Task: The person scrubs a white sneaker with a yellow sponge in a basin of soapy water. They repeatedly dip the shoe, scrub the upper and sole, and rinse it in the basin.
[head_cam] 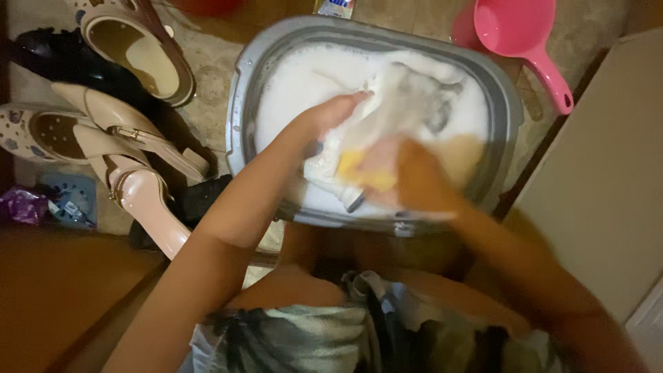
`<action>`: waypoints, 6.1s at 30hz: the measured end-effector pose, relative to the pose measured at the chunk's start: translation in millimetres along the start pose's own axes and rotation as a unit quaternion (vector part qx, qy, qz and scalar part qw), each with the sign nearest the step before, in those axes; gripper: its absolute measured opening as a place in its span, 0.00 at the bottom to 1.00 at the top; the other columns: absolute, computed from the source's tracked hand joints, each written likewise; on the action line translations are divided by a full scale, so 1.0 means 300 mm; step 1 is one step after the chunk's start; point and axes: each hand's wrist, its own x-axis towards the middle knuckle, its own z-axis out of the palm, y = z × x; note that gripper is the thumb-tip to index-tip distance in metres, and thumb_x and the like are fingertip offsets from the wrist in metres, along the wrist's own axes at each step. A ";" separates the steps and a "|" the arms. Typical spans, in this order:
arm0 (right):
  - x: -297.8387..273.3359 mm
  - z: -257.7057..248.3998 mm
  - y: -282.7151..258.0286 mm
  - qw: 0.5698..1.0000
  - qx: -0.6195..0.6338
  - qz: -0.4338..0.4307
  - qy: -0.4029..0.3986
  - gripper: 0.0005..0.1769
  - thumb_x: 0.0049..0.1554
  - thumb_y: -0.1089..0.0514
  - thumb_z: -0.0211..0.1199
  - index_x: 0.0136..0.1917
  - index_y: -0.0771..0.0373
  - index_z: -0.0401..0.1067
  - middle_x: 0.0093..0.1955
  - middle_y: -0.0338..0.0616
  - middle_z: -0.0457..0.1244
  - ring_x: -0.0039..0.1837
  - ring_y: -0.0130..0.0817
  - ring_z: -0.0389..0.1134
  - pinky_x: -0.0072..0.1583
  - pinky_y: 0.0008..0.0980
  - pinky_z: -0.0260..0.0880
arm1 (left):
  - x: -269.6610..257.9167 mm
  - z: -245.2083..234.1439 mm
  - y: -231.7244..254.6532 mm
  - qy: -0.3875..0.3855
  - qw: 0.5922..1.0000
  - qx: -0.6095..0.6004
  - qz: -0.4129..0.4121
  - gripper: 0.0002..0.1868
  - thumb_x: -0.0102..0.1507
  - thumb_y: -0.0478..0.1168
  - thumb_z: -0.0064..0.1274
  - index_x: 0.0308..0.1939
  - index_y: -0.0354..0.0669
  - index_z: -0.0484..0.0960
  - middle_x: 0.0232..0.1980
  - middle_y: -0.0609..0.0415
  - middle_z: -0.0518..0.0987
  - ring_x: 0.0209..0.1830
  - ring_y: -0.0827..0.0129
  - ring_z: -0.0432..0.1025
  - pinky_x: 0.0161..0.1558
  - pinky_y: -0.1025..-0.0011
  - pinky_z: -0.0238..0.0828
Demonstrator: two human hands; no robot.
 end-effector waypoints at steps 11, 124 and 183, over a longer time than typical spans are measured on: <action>-0.098 0.028 -0.059 0.963 0.190 0.097 -0.164 0.20 0.41 0.50 0.80 0.48 0.41 0.77 0.54 0.34 0.69 0.53 0.33 0.71 0.51 0.36 0.72 | 0.041 -0.069 -0.057 -0.009 0.998 -0.019 0.057 0.29 0.72 0.56 0.41 0.58 0.32 0.79 0.47 0.42 0.84 0.38 0.56 0.80 0.46 0.57 0.80; -0.027 0.025 0.275 0.707 0.641 0.172 0.244 0.15 0.74 0.49 0.47 0.67 0.59 0.60 0.65 0.42 0.62 0.66 0.32 0.66 0.69 0.38 0.68 | -0.434 0.398 0.053 0.063 0.965 0.151 0.206 0.43 0.56 0.51 0.63 0.70 0.32 0.69 0.64 0.44 0.78 0.65 0.61 0.71 0.67 0.67 0.62; 0.004 0.181 0.119 0.886 -0.189 -0.151 0.395 0.34 0.55 0.61 0.81 0.68 0.47 0.67 0.65 0.52 0.53 0.63 0.52 0.58 0.61 0.47 0.65 | -0.312 0.353 -0.103 0.224 0.915 -0.137 0.306 0.31 0.63 0.50 0.61 0.63 0.32 0.78 0.57 0.49 0.80 0.52 0.66 0.74 0.54 0.67 0.71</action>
